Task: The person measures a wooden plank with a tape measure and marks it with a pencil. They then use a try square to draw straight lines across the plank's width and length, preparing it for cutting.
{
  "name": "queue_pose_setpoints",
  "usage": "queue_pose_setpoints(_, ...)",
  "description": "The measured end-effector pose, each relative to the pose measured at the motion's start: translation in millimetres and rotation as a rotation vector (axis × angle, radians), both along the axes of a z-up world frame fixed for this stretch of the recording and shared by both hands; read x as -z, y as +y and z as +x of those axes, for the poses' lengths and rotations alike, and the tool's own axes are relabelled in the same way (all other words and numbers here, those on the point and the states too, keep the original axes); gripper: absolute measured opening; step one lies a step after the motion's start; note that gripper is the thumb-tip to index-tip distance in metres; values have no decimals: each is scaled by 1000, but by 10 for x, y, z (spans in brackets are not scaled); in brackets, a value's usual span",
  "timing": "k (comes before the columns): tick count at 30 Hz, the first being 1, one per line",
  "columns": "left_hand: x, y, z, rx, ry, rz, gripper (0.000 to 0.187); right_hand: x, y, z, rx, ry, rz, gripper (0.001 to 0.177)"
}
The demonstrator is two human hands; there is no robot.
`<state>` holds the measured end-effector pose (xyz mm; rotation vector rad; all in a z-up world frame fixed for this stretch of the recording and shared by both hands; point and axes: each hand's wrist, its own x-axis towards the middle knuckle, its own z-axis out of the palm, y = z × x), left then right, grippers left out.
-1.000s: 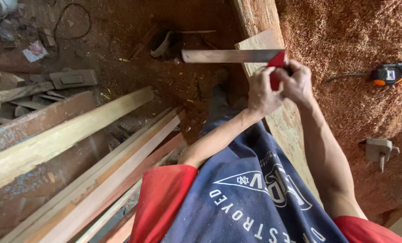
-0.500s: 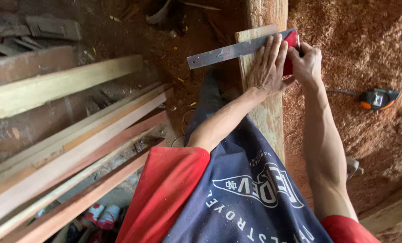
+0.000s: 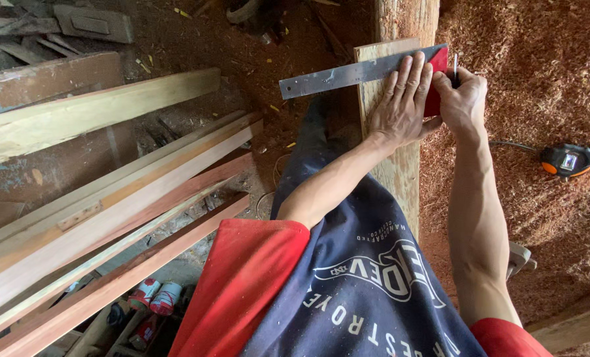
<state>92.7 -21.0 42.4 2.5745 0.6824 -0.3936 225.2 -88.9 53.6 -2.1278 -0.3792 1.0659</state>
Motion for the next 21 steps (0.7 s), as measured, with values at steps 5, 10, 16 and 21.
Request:
queue_pose_setpoints(5,-18,4,11,1,26,-5,116,7,-8,-21,-4,-40,28,19)
queue_pose_setpoints(10,-55,33,27,9,51,-22,115,-27,5,-27,-10,-43,27,19)
queue_pose_setpoints(16,10,37,20,58,103,-33,113,37,-30,-18,32,-5,-2,18)
queue_pose_setpoints(21,126,-24,9,65,69,23,104,187,-199,142,332,45,341,27)
